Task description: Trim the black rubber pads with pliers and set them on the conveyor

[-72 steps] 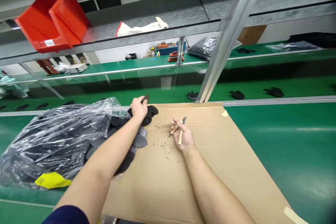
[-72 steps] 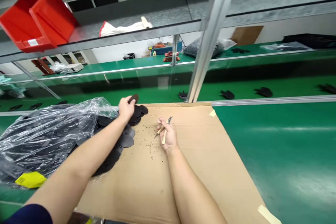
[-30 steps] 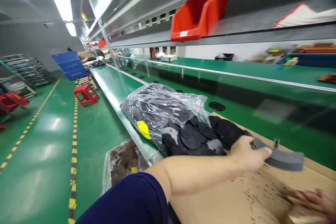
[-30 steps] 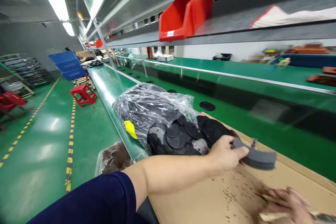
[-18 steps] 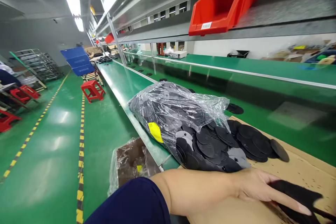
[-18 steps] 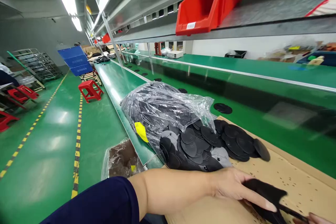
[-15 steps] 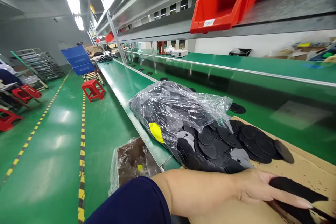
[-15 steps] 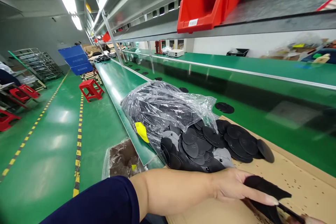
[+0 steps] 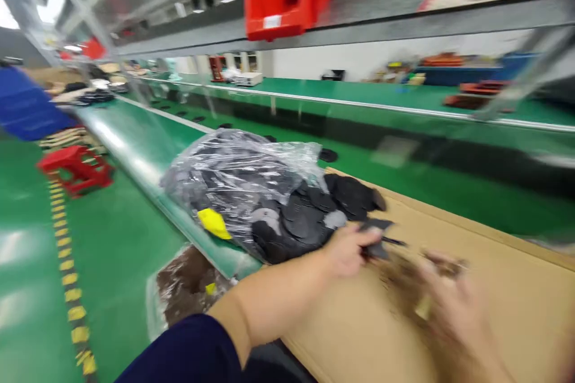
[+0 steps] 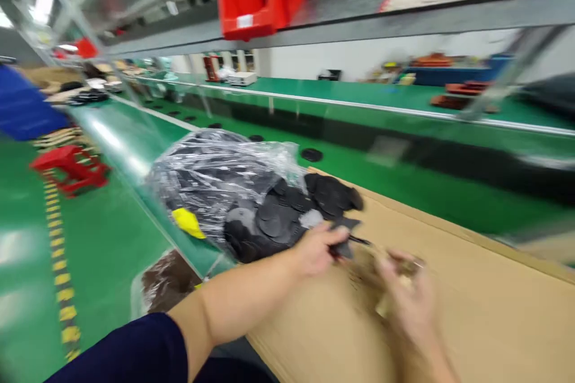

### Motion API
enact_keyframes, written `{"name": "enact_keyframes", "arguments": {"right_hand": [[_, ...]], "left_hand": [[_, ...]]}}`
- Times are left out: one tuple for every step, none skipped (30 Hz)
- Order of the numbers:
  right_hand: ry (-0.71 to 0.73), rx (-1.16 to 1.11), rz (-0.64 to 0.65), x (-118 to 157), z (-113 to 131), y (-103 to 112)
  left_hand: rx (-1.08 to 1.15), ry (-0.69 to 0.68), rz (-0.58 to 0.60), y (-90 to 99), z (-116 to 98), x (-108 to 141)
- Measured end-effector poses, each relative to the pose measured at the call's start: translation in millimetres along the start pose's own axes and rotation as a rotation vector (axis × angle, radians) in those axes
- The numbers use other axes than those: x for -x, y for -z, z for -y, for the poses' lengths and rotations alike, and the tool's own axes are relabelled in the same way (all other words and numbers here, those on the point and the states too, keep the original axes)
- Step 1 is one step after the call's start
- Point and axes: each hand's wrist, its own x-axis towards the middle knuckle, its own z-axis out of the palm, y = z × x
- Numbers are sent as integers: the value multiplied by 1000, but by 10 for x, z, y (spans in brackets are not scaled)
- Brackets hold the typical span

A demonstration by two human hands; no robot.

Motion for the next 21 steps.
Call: {"name": "enact_keyframes", "arguments": {"right_hand": [[16, 107, 47, 12, 14, 46], [84, 181, 72, 16, 22, 70], [173, 253, 92, 16, 22, 78], [254, 340, 122, 14, 15, 75], [320, 423, 132, 14, 6, 67], [374, 500, 141, 21, -1, 57], [420, 564, 152, 35, -1, 48], [463, 611, 156, 54, 5, 40], [500, 643, 157, 75, 16, 34], [534, 661, 153, 94, 30, 29], [564, 671, 145, 109, 43, 25], [585, 676, 136, 119, 55, 22], [601, 681, 131, 124, 63, 18], [614, 685, 129, 124, 67, 16], [624, 688, 129, 122, 69, 14], [632, 690, 128, 118, 69, 13], [640, 691, 124, 114, 69, 13], [646, 691, 118, 110, 70, 13], [652, 690, 109, 108, 72, 14], [658, 690, 102, 107, 75, 15], [665, 690, 97, 107, 80, 16]], "left_hand": [[30, -8, -23, -20, -30, 46], [61, 2, -39, -31, -58, 77], [87, 24, -30, -35, -82, 94], [109, 37, -20, -34, -98, 104], [116, 59, -13, -32, -107, 111], [125, 71, -9, -31, -110, 121], [129, 80, -7, -32, -110, 134], [131, 84, -8, -34, -109, 150], [134, 82, -10, -37, -109, 165], [135, 78, -11, -41, -110, 178], [136, 74, -13, -43, -112, 187], [136, 72, -13, -44, -114, 192], [134, 73, -13, -45, -116, 193], [130, 74, -13, -44, -118, 192], [125, 75, -12, -42, -119, 189], [118, 74, -11, -40, -119, 186], [113, 73, -8, -39, -119, 185], [108, 72, -6, -39, -118, 185], [105, 70, -5, -40, -118, 186], [102, 69, -5, -43, -118, 189], [100, 69, -7, -47, -119, 193]]}}
